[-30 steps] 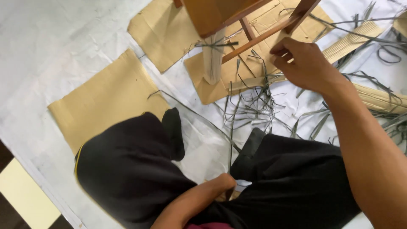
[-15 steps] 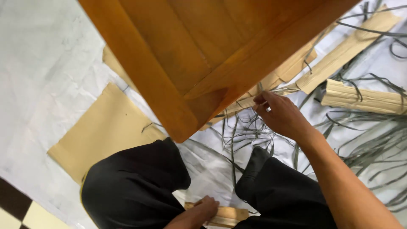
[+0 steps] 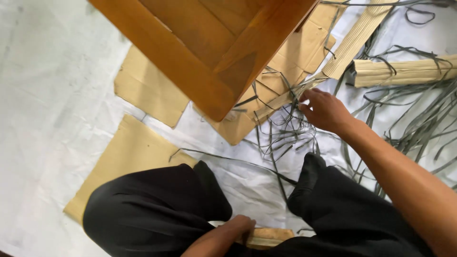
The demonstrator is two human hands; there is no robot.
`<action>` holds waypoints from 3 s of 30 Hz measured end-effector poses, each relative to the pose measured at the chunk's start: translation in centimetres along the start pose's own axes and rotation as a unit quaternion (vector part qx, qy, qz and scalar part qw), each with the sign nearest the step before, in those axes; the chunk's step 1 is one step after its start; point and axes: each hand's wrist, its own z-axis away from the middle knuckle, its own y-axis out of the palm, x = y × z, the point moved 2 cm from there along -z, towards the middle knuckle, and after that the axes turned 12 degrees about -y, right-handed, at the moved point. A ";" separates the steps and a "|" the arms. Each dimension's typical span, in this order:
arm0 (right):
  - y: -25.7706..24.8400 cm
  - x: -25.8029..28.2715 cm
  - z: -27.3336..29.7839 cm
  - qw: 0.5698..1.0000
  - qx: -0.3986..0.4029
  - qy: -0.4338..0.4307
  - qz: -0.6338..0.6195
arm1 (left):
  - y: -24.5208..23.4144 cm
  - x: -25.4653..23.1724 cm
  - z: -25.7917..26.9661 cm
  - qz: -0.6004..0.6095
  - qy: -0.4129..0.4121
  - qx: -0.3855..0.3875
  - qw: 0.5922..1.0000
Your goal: The person wraps the wooden chair legs with protective cardboard and secures them with plastic strips.
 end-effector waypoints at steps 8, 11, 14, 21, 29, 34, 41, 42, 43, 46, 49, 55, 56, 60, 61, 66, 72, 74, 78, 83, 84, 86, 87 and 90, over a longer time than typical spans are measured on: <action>13.2 -8.5 -3.2 0.952 0.195 -0.059 0.230 | 26.6 33.2 -20.2 -0.310 -0.251 0.306 0.865; 17.6 -7.2 -5.0 0.964 0.185 -0.016 0.190 | 26.6 32.7 -21.2 -0.316 -0.229 0.262 0.883; 24.7 -12.0 -3.6 0.979 0.052 -0.082 0.179 | 25.7 32.6 -21.5 -0.325 -0.221 0.236 0.889; 20.4 -6.3 0.5 0.983 -0.123 -0.014 0.134 | 22.6 30.3 -23.1 -0.279 -0.135 0.056 0.949; 3.7 -1.1 -4.5 0.905 -0.373 -0.053 -0.198 | 13.6 11.0 -14.4 -0.156 -0.010 -0.207 0.966; -7.2 6.7 -2.0 0.940 -0.299 -0.047 -0.160 | 10.8 9.1 -6.4 -0.109 0.058 -0.282 0.951; -8.2 10.2 5.0 0.973 -0.207 -0.102 0.024 | 7.6 5.3 1.7 -0.120 0.052 -0.404 0.905; -7.2 9.1 4.9 0.972 -0.209 -0.105 0.024 | 7.2 4.3 2.6 -0.122 0.054 -0.407 0.904; -6.2 7.8 4.7 0.974 -0.216 -0.063 -0.013 | 6.8 3.2 3.7 -0.126 0.079 -0.435 0.888; -2.8 4.5 3.4 0.968 -0.249 -0.010 -0.030 | 5.3 0.4 6.3 -0.150 0.111 -0.490 0.851; 0.1 4.0 2.1 0.962 -0.271 0.002 -0.020 | 3.5 -1.6 8.4 -0.190 0.105 -0.538 0.815; 2.4 4.6 -1.0 0.963 -0.268 -0.019 -0.015 | -1.4 -3.3 8.7 -0.234 0.091 -0.558 0.790; 2.5 4.3 -1.6 0.961 -0.273 -0.038 -0.014 | -2.4 -3.2 8.0 -0.233 0.088 -0.556 0.793; 3.3 5.8 -3.9 0.966 -0.246 -0.031 -0.076 | -8.7 1.2 0.1 -0.111 0.105 -0.507 0.848; 3.6 6.2 -4.9 0.965 -0.231 -0.024 -0.120 | -10.3 2.5 -2.8 -0.079 0.106 -0.469 0.873; 7.4 2.9 -11.5 0.967 -0.164 -0.031 -0.192 | -18.1 7.3 -17.0 -0.171 0.117 -0.432 0.878; 13.4 -2.5 -18.2 0.630 -0.048 0.105 -0.768 | -20.7 10.6 -27.9 -0.235 0.061 -0.403 0.882; 15.1 -5.7 -18.5 0.630 -0.022 0.092 -0.771 | -19.6 10.7 -28.3 -0.216 0.058 -0.373 0.900; 10.6 2.2 -13.6 0.631 -0.046 0.064 -0.772 | -18.3 8.4 -24.5 -0.193 0.010 -0.402 0.895; 8.8 4.6 -7.2 0.974 -0.131 -0.178 0.043 | -16.1 8.8 -20.5 -0.182 -0.002 -0.443 0.878; 8.4 6.1 -5.8 0.975 -0.131 -0.176 0.043 | -15.4 8.6 -19.9 -0.181 -0.002 -0.442 0.879; 7.6 9.3 -3.5 0.975 -0.118 -0.181 0.043 | -14.5 8.1 -18.6 -0.169 -0.034 -0.445 0.879; 6.8 11.2 -2.5 0.976 -0.119 -0.179 0.044 | -14.0 7.6 -18.1 -0.169 -0.033 -0.444 0.879; 5.0 15.7 0.1 0.974 -0.106 -0.191 0.059 | -12.3 6.5 -17.0 -0.168 -0.051 -0.446 0.878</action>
